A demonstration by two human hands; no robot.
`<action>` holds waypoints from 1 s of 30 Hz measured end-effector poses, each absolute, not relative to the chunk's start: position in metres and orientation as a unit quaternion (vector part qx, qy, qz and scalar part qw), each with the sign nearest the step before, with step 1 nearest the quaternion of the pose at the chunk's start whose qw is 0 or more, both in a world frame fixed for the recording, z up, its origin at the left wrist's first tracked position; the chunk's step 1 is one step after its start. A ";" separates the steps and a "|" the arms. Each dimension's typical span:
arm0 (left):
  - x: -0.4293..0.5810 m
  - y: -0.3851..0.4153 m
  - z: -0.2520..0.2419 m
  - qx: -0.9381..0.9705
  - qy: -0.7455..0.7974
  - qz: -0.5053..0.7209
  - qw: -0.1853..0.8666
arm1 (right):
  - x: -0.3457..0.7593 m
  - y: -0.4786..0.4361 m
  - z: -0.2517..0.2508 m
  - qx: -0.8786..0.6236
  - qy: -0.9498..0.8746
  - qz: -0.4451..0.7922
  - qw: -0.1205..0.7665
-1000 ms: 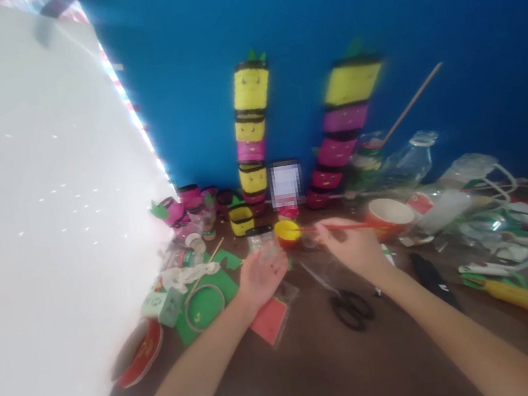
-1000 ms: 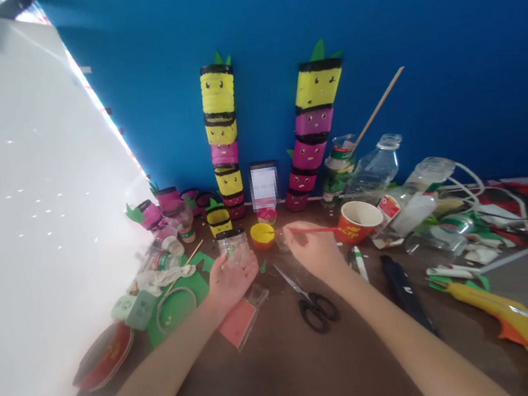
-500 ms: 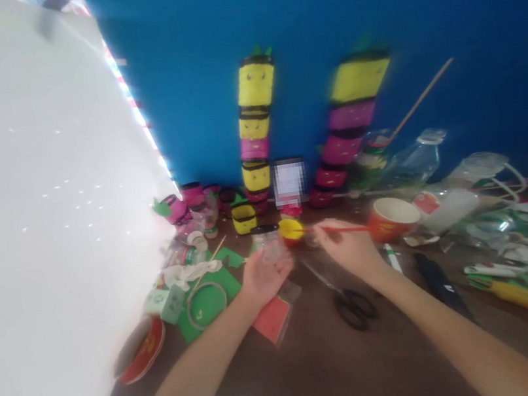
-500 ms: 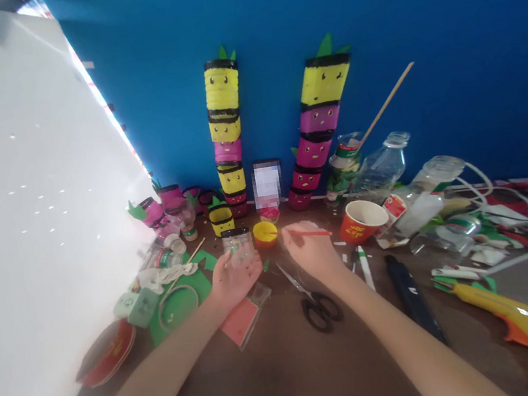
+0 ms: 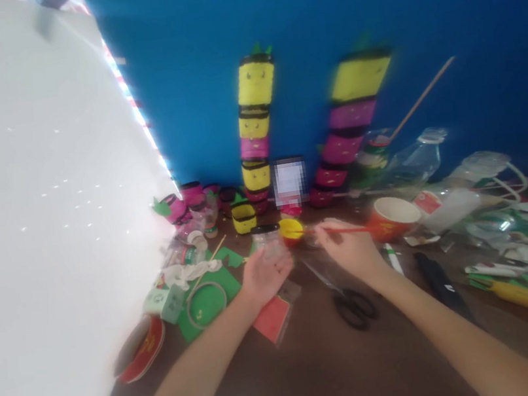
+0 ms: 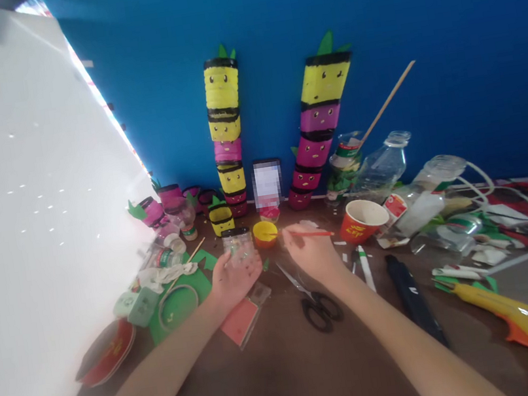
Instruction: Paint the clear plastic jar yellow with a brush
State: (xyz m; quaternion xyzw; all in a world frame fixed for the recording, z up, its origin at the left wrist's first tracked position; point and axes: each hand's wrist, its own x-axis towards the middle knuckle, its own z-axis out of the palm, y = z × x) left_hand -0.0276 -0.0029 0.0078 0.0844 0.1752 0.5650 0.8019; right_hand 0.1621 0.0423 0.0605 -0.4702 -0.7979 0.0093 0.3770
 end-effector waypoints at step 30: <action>-0.023 -0.006 0.008 0.191 0.181 0.532 0.805 | 0.202 -0.043 0.056 -0.454 -0.599 0.153 0.642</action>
